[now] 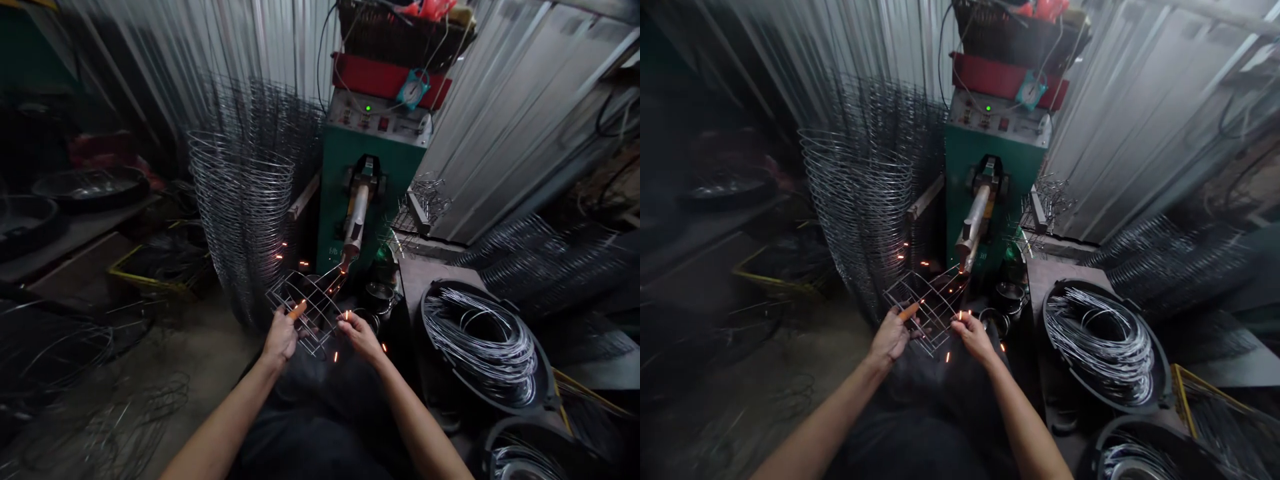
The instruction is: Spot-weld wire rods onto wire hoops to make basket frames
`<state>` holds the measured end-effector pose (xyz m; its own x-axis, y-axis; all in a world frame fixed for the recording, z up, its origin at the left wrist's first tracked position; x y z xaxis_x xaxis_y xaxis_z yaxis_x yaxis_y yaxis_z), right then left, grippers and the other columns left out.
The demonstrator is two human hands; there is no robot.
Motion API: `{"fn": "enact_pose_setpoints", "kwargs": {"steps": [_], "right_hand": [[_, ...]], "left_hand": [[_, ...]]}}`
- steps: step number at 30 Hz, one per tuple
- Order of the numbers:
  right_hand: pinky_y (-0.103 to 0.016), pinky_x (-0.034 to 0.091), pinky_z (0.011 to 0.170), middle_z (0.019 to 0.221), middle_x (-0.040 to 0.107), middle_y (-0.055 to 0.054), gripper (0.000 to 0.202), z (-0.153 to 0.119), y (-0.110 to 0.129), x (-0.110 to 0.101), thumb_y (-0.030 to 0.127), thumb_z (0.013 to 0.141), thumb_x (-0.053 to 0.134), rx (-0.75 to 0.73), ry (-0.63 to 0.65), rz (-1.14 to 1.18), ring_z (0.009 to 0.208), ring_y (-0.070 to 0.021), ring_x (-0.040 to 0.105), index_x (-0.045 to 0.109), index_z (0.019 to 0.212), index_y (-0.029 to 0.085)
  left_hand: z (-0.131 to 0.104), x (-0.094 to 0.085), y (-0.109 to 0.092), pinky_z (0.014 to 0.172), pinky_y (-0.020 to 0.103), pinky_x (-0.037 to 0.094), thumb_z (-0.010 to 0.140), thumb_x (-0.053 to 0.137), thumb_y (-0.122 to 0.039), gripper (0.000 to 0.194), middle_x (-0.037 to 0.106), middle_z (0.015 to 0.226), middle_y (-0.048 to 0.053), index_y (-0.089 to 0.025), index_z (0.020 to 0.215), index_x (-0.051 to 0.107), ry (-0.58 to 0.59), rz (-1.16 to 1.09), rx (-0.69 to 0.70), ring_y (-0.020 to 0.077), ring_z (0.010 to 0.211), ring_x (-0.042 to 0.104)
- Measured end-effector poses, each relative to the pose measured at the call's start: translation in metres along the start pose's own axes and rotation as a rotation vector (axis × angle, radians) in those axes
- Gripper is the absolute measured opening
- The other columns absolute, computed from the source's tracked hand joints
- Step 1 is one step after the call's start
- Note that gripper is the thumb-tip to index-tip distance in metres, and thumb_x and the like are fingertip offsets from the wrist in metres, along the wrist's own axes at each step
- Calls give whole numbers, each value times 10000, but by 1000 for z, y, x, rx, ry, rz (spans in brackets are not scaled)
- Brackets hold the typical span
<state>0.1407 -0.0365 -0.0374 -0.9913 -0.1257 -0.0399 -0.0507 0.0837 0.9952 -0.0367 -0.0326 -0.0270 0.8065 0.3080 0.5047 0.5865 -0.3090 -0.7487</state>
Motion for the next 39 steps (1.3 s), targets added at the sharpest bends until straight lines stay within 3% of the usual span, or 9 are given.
{"fn": "enact_pose_setpoints", "kwargs": {"steps": [17,21,24,26,28,30,33,36,39], "right_hand": [[-242,411,551,605,553,19,365,-9,13,12,568,675,599,-21,-44,91,553,-125,496,584,722,206],[-241,429,556,635,566,9,361,-24,17,18,555,714,584,-17,-14,125,566,-125,516,571,728,194],[-244,435,539,632,577,2,366,-38,19,19,555,707,597,23,-47,201,542,-125,525,567,741,191],[-232,417,500,628,581,0,372,-45,19,17,555,700,603,56,-91,246,510,-114,518,571,743,186],[-210,378,444,629,588,-3,378,-48,20,15,551,687,616,92,-129,283,485,-104,515,573,748,180],[-188,330,396,627,592,-5,378,-49,23,12,539,667,635,120,-162,312,467,-97,515,573,752,176],[-163,263,349,621,594,-8,353,-48,33,8,498,650,659,157,-198,364,449,-90,510,570,749,171],[-147,207,319,607,582,-7,331,-47,44,5,453,623,693,195,-204,423,443,-86,508,573,735,165],[-138,166,302,582,557,1,325,-49,49,2,416,587,729,229,-192,478,420,-68,476,587,724,158]], "left_hand": [[7,-4,-5,442,264,511,681,625,-156,223,466,612,-51,-176,856,487,-18,9,-90,76,464,498],[0,-4,-4,468,261,507,673,672,-258,281,489,589,-47,-166,892,522,59,13,-94,86,457,511],[-14,-11,-1,557,308,522,713,628,-429,446,596,727,19,-175,1052,488,169,130,-76,140,583,595],[-28,-25,-5,702,359,518,694,634,-478,614,629,919,78,-203,1199,418,207,309,69,194,799,632],[-45,-35,-14,909,434,421,598,719,-466,817,585,1126,119,-236,1296,362,302,614,346,253,1063,553],[-69,-35,-8,1032,537,219,520,764,-467,947,492,1283,140,-264,1341,337,556,1026,638,317,1225,407],[-91,-45,21,997,656,33,615,711,-425,938,350,1406,150,-309,1399,210,917,1554,935,355,1290,293],[-93,-55,31,1000,658,30,727,598,-224,842,299,1434,139,-335,1413,122,921,1765,1174,316,1304,280],[-103,-54,20,1029,623,26,758,517,-133,763,380,1382,101,-366,1398,174,840,1712,1419,272,1290,312]]}}
Point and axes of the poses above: each hand's wrist, its own z-axis towards the middle knuckle, its own x-axis out of the palm, y = z × x, the point moved 7 cm from there along z, towards the middle knuckle
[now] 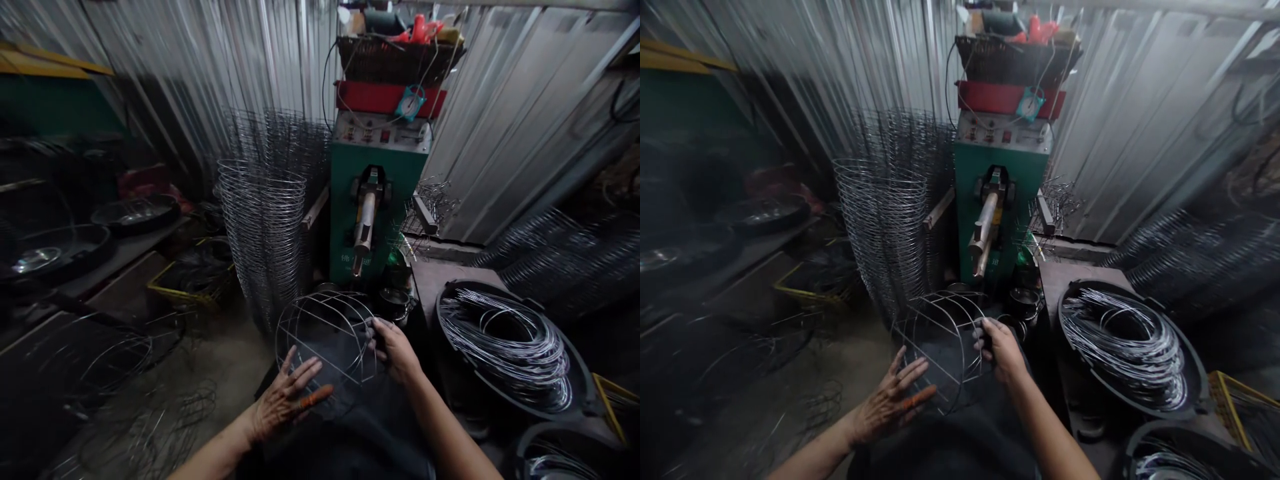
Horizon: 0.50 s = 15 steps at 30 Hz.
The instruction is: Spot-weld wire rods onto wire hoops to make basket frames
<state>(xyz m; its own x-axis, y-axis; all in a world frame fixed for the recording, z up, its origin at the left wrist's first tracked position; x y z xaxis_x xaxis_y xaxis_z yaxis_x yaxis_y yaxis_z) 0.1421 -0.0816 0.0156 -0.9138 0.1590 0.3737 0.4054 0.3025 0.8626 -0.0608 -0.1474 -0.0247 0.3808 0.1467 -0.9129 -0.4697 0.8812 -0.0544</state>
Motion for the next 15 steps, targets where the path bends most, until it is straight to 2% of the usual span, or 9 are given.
{"fn": "enact_pose_setpoints", "kwargs": {"steps": [2,3,5,7,9,11,13,15], "right_hand": [[-135,143,297,575,544,5,310,-2,0,-2,397,584,736,25,16,18,404,-55,446,592,713,155],[-135,134,296,575,541,5,297,-3,0,-2,387,590,734,37,26,19,399,-51,436,592,706,155],[-138,126,298,586,549,-3,270,-6,-1,-1,372,607,726,53,51,4,401,-53,436,593,699,155],[-143,140,302,606,569,-16,260,-8,2,5,368,615,723,60,70,-23,419,-64,459,602,711,159],[-153,215,315,639,597,-33,283,-10,8,15,403,627,711,58,101,-60,450,-84,493,621,754,166],[-204,367,386,705,635,-59,342,-12,19,20,477,668,661,29,148,-152,504,-124,544,638,832,179],[-299,486,566,833,667,-86,401,-15,38,8,528,711,595,-78,160,-373,642,-186,608,643,934,198],[-355,484,750,962,666,-88,404,-22,59,-28,521,728,571,-235,72,-728,838,-240,619,644,990,223]], "left_hand": [[3,-14,-1,1029,625,20,758,532,-173,730,386,1368,104,-355,1391,218,-55,21,3,286,1288,307],[6,-20,0,1022,635,19,751,551,-209,727,363,1380,117,-336,1392,232,-46,18,-10,306,1291,294],[11,-28,0,1008,655,31,732,580,-266,752,304,1412,146,-301,1398,234,17,-23,-26,340,1293,277],[15,-30,2,1006,656,71,725,580,-238,766,293,1417,145,-314,1399,224,67,-87,-42,340,1283,294],[16,-29,4,1013,639,118,720,567,-174,765,347,1381,119,-355,1387,239,63,-155,-63,316,1253,342],[15,-26,6,1020,623,146,714,570,-156,752,401,1323,101,-376,1370,275,24,-223,-90,298,1217,384],[15,-22,8,1022,599,188,707,609,-215,741,400,1296,105,-359,1365,301,-21,-322,-123,298,1198,395],[16,-21,12,1009,543,271,667,669,-306,793,353,1307,119,-323,1371,306,-79,-468,-204,308,1198,383]]}}
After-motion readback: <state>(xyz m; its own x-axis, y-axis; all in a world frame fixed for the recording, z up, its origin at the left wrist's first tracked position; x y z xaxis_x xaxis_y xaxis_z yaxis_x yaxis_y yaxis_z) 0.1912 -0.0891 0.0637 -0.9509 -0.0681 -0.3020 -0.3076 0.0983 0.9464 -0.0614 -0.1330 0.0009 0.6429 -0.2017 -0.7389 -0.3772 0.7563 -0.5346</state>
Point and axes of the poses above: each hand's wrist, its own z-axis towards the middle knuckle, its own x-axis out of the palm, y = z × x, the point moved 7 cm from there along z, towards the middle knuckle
